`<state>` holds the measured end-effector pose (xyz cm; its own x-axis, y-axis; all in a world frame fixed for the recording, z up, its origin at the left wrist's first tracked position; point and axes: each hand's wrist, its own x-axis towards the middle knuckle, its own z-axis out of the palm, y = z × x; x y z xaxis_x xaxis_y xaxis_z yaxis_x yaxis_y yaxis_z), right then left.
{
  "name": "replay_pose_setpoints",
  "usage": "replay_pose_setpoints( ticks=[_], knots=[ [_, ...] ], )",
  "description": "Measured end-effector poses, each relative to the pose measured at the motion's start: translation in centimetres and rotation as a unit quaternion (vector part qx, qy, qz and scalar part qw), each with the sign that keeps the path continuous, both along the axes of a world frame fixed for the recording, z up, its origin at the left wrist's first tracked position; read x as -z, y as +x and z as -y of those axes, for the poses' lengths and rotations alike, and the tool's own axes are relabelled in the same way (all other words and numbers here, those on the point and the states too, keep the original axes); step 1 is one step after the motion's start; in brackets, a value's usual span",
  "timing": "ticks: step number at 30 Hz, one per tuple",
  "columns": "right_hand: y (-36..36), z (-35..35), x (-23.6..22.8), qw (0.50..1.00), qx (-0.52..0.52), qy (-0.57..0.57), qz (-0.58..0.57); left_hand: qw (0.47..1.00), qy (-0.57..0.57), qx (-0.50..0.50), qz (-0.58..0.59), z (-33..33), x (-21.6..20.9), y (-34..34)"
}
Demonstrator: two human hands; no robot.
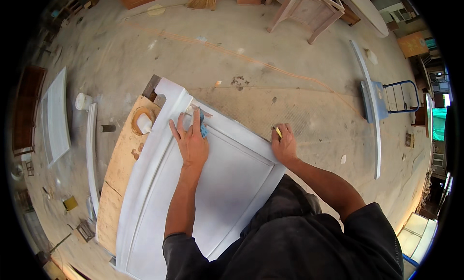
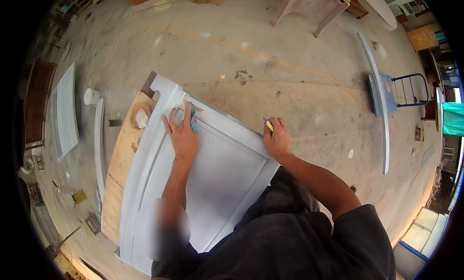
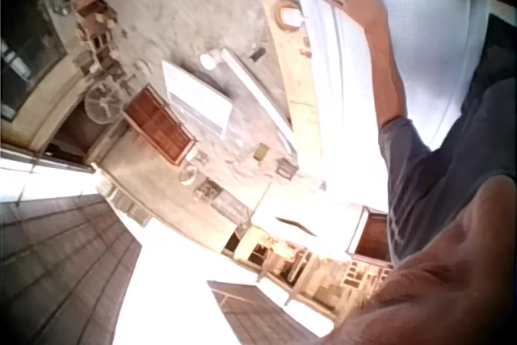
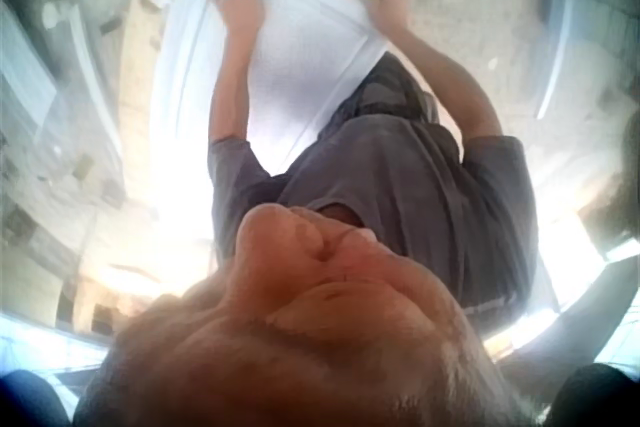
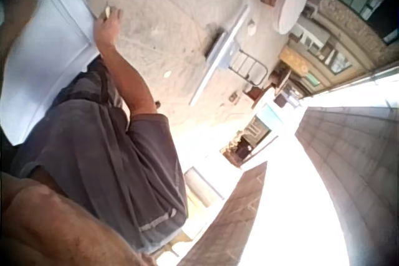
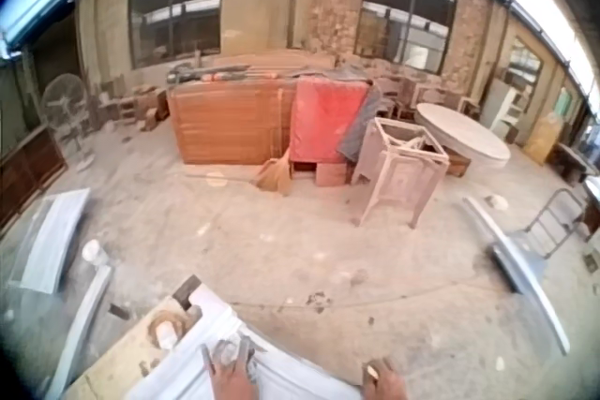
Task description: The person applies a white filler to a long white wooden trim piece using a tube, then smooths it with a blue sanding block. They later move to a white cabinet door, apply filler to the edges, and smooth the surface with the sanding block.
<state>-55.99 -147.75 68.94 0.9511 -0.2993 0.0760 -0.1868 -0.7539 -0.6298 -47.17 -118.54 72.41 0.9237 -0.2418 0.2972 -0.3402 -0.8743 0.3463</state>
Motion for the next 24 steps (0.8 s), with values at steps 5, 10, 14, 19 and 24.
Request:
replay_pose_setpoints(
  ticks=[5, 10, 14, 19, 24],
  knots=[
    [-0.2, -0.1, 0.0, 1.0, -0.002, -0.005, -0.001, 0.998, -0.024, 0.029, -0.06, 3.4, 0.3, -4.9],
    [0.0, -0.2, -0.1, 1.0, -0.004, 0.009, -0.001, 0.999, -0.02, -0.043, -0.014, 1.9, 0.1, -1.2],
    [-0.2, 0.2, 0.3, 1.0, -0.012, -0.013, 0.016, 0.998, 0.002, -0.055, -0.033, 2.4, -0.1, -1.1],
    [0.2, -0.3, -0.8, 0.999, -0.026, -0.01, 0.023, 0.995, -0.038, -0.078, -0.047, 3.0, 0.0, -1.0],
    [0.4, 0.0, -0.6, 0.999, -0.021, -0.02, 0.017, 0.997, 0.002, -0.083, -0.012, 1.4, 0.3, 0.7]
  ],
)
